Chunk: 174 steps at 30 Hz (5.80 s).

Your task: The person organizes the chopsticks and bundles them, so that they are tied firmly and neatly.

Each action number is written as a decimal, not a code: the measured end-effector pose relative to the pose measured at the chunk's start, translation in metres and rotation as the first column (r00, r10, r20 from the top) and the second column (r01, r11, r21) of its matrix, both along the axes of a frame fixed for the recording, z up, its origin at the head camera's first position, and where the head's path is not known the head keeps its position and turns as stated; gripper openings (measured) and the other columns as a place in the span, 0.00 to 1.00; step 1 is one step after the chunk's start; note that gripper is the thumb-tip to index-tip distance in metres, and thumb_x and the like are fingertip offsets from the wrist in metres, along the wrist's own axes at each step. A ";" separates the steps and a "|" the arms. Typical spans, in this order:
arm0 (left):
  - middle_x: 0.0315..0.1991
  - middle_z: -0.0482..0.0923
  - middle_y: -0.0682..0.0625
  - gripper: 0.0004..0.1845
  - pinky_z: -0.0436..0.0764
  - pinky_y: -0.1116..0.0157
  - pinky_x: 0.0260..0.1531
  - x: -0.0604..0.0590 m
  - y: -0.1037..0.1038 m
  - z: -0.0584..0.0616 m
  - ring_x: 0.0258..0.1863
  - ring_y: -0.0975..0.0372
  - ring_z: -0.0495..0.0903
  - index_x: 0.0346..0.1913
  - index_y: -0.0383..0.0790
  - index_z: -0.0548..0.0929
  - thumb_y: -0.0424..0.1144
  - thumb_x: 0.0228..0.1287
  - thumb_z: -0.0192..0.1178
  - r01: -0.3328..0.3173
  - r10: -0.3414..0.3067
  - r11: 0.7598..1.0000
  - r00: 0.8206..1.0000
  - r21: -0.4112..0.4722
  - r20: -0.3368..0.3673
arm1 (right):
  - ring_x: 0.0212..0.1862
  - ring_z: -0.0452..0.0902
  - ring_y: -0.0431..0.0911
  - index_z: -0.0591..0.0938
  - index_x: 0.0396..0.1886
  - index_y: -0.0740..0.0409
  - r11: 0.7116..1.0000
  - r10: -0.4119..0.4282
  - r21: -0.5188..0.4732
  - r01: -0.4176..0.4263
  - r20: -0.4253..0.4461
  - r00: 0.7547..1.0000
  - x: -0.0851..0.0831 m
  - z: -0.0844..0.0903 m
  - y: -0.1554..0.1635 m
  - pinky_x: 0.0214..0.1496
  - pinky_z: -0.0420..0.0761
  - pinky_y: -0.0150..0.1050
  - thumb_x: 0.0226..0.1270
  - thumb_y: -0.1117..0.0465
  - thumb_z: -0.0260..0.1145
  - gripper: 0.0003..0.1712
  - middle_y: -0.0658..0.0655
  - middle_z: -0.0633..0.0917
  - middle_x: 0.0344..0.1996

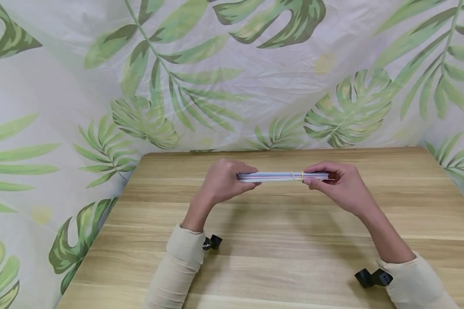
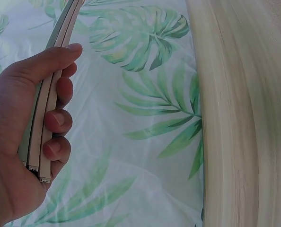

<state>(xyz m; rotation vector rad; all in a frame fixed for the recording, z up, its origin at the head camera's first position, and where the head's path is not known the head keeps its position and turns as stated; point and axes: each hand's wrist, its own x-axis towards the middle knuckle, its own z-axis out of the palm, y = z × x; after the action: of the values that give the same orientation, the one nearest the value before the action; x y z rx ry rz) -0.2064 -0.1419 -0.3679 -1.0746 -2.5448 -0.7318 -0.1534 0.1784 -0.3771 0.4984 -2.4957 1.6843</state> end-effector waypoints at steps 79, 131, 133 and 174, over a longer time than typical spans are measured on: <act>0.31 0.91 0.61 0.09 0.75 0.69 0.25 0.010 0.020 -0.002 0.23 0.71 0.80 0.39 0.53 0.95 0.46 0.56 0.82 -0.082 0.077 0.991 0.996 -0.101 -0.054 | 0.39 0.93 0.45 0.93 0.45 0.57 0.932 0.045 0.336 0.140 -0.490 0.870 0.001 -0.009 -0.023 0.41 0.90 0.48 0.55 0.68 0.85 0.16 0.53 0.95 0.40; 0.33 0.92 0.61 0.09 0.78 0.69 0.28 0.011 0.027 -0.002 0.27 0.71 0.83 0.40 0.53 0.96 0.45 0.57 0.82 -0.026 0.022 0.997 0.999 -0.072 -0.045 | 0.36 0.92 0.42 0.94 0.46 0.54 0.928 0.048 0.348 0.137 -0.474 0.879 0.002 -0.016 -0.026 0.35 0.86 0.42 0.59 0.64 0.83 0.14 0.52 0.95 0.40; 0.33 0.92 0.60 0.08 0.78 0.69 0.28 0.011 0.028 -0.003 0.27 0.71 0.84 0.40 0.52 0.96 0.44 0.57 0.82 -0.018 0.014 0.997 0.999 -0.070 -0.049 | 0.35 0.91 0.43 0.94 0.46 0.54 0.930 0.048 0.339 0.140 -0.490 0.871 0.003 -0.019 -0.029 0.35 0.86 0.43 0.59 0.65 0.84 0.14 0.52 0.95 0.39; 0.32 0.92 0.61 0.08 0.77 0.70 0.28 0.015 0.024 0.000 0.26 0.72 0.83 0.40 0.52 0.95 0.46 0.58 0.81 -0.022 0.019 0.998 0.999 -0.063 -0.050 | 0.30 0.80 0.34 0.94 0.50 0.52 0.918 0.029 0.376 0.128 -0.384 0.923 0.012 -0.009 0.003 0.32 0.80 0.33 0.61 0.63 0.82 0.16 0.51 0.95 0.40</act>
<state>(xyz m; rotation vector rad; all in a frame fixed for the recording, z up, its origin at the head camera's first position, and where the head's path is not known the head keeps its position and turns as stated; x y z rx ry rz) -0.1915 -0.1178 -0.3684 -1.0715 -2.5488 -0.6155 -0.1415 0.1815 -0.3862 0.7105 -2.5110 0.9355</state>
